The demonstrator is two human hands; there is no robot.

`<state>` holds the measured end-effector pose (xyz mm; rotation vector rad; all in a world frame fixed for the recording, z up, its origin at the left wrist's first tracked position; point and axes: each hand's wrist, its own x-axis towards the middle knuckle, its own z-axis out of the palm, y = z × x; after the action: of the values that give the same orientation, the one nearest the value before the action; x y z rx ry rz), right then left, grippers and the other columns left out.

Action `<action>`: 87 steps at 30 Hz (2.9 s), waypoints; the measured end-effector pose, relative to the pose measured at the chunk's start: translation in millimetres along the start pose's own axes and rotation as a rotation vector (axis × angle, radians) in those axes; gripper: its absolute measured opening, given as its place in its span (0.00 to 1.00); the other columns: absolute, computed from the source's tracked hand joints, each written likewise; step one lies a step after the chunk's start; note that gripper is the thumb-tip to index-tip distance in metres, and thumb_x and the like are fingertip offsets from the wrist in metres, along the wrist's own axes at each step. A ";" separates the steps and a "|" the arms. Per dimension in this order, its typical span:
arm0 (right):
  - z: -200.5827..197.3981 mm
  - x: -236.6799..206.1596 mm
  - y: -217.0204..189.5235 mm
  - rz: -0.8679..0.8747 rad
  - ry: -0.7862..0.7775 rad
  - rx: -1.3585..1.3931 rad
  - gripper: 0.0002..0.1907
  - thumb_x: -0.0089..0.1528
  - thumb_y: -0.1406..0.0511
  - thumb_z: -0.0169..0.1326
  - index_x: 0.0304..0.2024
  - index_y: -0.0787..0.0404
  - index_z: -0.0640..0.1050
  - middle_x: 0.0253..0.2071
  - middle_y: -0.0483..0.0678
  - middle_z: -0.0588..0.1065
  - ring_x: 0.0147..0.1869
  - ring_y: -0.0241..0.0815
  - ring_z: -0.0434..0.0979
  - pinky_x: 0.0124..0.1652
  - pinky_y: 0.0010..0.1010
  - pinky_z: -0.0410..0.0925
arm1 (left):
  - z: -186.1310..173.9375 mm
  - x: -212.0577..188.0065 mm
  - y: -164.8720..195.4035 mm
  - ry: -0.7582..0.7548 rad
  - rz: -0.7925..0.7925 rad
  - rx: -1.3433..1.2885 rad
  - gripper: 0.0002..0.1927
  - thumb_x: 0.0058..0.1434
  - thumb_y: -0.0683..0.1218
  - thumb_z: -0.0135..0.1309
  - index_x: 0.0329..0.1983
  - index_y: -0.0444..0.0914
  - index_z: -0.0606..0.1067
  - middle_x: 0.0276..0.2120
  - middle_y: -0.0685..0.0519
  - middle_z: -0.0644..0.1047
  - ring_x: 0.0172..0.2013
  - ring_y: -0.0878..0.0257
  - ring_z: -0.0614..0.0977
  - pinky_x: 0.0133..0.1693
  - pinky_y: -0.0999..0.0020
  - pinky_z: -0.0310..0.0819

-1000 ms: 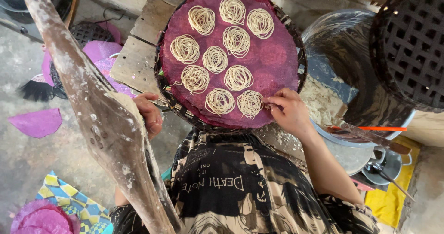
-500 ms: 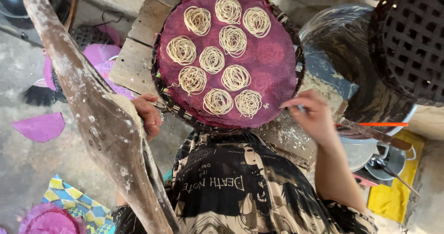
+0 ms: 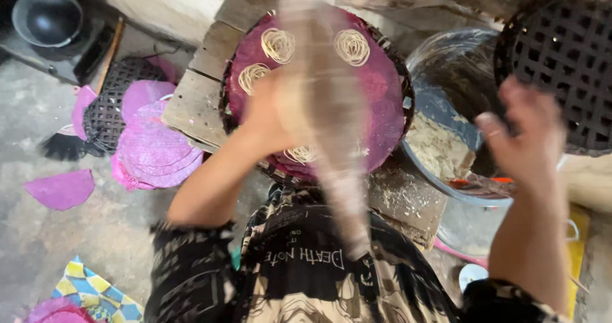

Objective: The person presses dough through a manual noodle press, extruding noodle strands onto a round tray in nest shapes. They reload dough into the press, press more noodle nests, place small colored cups on the tray, and move filled trays aside to continue pressing.

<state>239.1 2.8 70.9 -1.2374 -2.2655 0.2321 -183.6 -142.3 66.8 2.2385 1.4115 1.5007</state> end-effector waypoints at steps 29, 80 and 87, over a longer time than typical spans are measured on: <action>-68.2 -119.3 123.6 0.623 0.768 0.847 0.11 0.63 0.68 0.60 0.28 0.62 0.73 0.24 0.45 0.71 0.25 0.32 0.67 0.26 0.21 0.60 | 54.4 83.8 -4.3 -0.303 0.381 -0.122 0.31 0.49 0.51 0.67 0.57 0.36 0.76 0.53 0.45 0.79 0.62 0.48 0.76 0.73 0.39 0.49; -26.3 -192.6 122.8 0.721 1.179 0.775 0.04 0.72 0.70 0.53 0.47 0.62 0.71 0.39 0.49 0.73 0.41 0.37 0.73 0.42 0.26 0.68 | 130.3 108.2 -8.4 -0.153 -0.800 -1.802 0.25 0.66 0.56 0.49 0.54 0.31 0.73 0.43 0.46 0.82 0.42 0.55 0.84 0.53 0.56 0.80; -30.7 -204.6 131.6 0.748 1.248 0.757 0.04 0.73 0.70 0.52 0.49 0.62 0.71 0.42 0.50 0.74 0.43 0.37 0.74 0.44 0.26 0.69 | 175.2 62.7 -34.4 -0.364 -0.806 -1.771 0.22 0.71 0.52 0.45 0.54 0.30 0.75 0.47 0.43 0.81 0.45 0.52 0.85 0.49 0.54 0.82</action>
<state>439.1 -94.1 -32.5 -1.1892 -0.5203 0.3834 -65.1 -9.9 1.8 0.6061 0.2735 1.0390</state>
